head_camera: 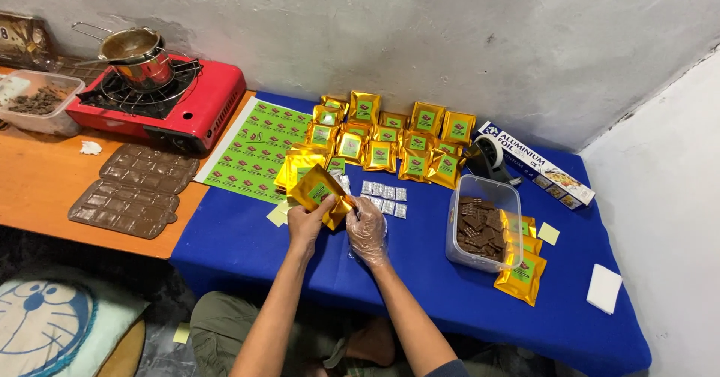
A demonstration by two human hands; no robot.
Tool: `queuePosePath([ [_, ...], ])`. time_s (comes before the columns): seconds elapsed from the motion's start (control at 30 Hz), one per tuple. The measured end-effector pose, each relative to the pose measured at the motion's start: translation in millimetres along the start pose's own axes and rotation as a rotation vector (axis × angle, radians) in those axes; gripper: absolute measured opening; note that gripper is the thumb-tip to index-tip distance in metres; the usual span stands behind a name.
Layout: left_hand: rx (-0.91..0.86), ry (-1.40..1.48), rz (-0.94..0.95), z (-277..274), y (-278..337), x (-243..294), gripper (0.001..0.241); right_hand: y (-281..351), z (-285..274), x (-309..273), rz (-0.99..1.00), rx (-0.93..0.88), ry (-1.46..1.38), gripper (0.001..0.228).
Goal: The person, wearing gloves, takes chocolate bars from a container and places them into individual gold foil wrappers, folding the edges of the foil to seal them.
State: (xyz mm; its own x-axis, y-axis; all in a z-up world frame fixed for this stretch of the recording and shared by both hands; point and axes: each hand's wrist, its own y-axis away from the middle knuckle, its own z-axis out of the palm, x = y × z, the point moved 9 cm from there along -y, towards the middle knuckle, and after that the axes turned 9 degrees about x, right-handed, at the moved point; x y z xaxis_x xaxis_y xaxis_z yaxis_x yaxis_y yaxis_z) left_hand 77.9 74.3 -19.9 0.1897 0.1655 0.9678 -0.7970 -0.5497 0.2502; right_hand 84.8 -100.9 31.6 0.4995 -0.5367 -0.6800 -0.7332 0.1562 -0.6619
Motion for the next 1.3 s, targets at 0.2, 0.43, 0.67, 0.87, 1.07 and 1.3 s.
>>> queuePosePath([
  [0.2,-0.006,0.016,-0.006,-5,5,12,0.046,-6,-8,-23,-0.039,0.003,-0.021,0.051],
  [0.43,0.005,0.023,-0.029,-5,-18,-26,0.042,-2,-15,-46,-0.258,0.108,0.192,0.046],
  [0.67,-0.008,0.183,-0.122,-4,-23,-31,0.044,11,-21,-75,-0.571,0.245,0.302,0.033],
  [0.87,-0.016,0.313,-0.170,-5,-13,-15,0.042,14,-23,-91,-0.629,0.256,0.311,0.022],
  [1.07,-0.013,0.110,-0.080,-8,-25,-33,0.038,21,-14,-85,-0.697,0.271,0.378,0.015],
  [1.3,-0.056,0.414,-0.252,11,-17,-25,0.040,22,-22,-97,-0.705,0.234,0.275,0.009],
])
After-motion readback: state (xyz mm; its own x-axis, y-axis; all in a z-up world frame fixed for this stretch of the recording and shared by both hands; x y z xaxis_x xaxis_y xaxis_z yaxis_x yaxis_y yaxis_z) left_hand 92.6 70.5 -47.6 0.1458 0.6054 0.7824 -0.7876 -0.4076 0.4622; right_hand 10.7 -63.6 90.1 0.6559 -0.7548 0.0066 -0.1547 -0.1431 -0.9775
